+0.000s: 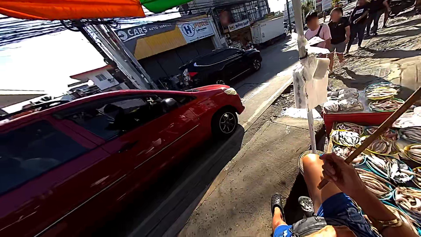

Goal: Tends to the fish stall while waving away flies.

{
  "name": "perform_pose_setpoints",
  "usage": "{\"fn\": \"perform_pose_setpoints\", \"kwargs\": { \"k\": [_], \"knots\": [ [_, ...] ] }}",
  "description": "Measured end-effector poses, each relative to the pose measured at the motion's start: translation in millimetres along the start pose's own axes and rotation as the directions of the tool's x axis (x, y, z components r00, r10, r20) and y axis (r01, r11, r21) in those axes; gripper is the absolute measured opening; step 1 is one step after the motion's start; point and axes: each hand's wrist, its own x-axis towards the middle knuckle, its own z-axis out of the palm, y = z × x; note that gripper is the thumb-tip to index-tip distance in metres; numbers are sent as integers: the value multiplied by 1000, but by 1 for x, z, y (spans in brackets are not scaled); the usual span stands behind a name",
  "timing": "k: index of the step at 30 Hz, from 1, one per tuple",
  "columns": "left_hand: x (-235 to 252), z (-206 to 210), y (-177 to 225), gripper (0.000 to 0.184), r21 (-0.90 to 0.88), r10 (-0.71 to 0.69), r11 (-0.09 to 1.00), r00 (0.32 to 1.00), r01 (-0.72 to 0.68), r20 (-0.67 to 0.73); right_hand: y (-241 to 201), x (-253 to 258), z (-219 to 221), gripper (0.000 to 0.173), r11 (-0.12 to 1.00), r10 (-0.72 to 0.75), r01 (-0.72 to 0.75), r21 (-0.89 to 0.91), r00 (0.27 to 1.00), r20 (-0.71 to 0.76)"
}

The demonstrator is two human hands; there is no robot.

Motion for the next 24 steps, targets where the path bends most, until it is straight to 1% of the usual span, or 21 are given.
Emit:
{"fn": "perform_pose_setpoints", "kwargs": {
  "k": [1,2,3,4,6,8,10,12,15,18,19,21,24],
  "knots": [
    [0,-4,10,30,20,-50,999,998,50,24,7,2,-5,47,998,41,-40,-50,999,4],
    [1,0,0,30,9,1,1000,1000,-1,0,15,2,-10,47,993,83,-83,-87,997,0],
    [3,8,-24,30,-16,111,994,993,-112,-51,24,2,-15,46,987,124,-125,-100,992,-14],
    [6,15,-41,30,-42,182,982,980,-185,-82,33,1,-19,45,981,164,-165,-96,986,-27],
    [11,24,-61,27,-117,230,963,967,-243,-114,51,-2,-27,46,966,249,-253,-53,966,-64],
    [12,27,-65,26,-147,231,958,966,-246,-115,65,-6,-32,42,940,340,-340,22,936,-93],
    [12,25,-62,27,-139,214,964,972,-226,-95,72,-9,-41,36,907,418,-412,91,906,-67],
    [9,22,-55,28,-135,182,972,980,-192,-85,72,-13,-53,33,876,479,-476,75,878,-22],
    [9,23,-56,27,-150,199,965,974,-213,-104,73,-17,-66,33,869,480,-478,129,877,19],
    [13,27,-66,26,-164,222,958,970,-237,-100,77,-17,-62,29,870,474,-468,155,881,3],
    [15,28,-70,26,-165,233,955,967,-247,-101,79,-18,-58,28,880,464,-459,121,886,-10],
    [18,30,-74,26,-165,242,953,965,-256,-100,81,-18,-53,28,902,431,-431,-11,903,-7],
    [17,29,-74,26,-170,239,953,967,-251,-93,84,-17,-54,29,893,396,-355,-276,912,107]
  ]
}}
